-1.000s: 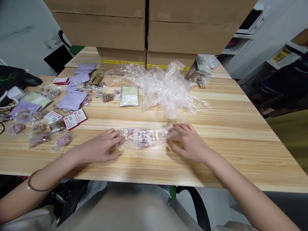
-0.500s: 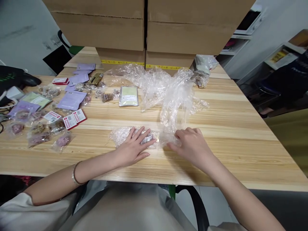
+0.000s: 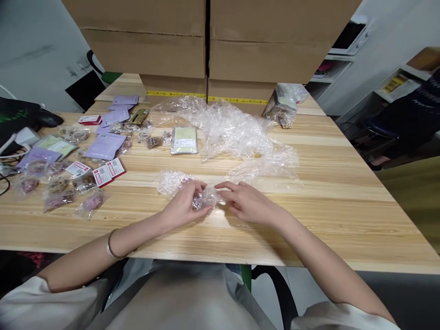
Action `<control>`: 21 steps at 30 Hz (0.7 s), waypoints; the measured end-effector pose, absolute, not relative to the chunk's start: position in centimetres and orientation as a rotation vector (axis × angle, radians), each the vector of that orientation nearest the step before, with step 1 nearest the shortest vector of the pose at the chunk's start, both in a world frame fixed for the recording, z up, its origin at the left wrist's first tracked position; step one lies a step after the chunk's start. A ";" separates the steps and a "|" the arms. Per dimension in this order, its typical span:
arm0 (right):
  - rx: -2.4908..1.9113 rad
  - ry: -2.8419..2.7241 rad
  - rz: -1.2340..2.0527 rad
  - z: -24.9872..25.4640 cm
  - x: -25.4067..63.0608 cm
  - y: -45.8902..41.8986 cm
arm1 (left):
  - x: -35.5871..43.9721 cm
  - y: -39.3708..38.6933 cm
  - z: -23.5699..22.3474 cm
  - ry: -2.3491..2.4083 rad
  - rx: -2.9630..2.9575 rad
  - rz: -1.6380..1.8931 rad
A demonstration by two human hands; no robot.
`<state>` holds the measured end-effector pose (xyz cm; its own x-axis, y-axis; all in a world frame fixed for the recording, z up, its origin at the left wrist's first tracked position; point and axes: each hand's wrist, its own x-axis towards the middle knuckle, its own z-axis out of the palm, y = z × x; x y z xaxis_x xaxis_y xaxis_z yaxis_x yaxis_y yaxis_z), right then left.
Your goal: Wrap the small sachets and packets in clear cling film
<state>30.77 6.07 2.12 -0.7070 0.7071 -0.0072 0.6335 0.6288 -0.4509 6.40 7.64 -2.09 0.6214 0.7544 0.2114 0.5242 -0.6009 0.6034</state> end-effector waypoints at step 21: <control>-1.425 -2.409 -0.339 -1.5 31.5 9.0 | 4.1 7.6 -2.8 1.093 2.889 0.789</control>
<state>31.51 9.01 -1.50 -0.4509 0.8035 0.3887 0.8795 0.4742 0.0402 4.14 7.61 -2.79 0.6426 0.6096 0.4642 0.6324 -0.7640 0.1280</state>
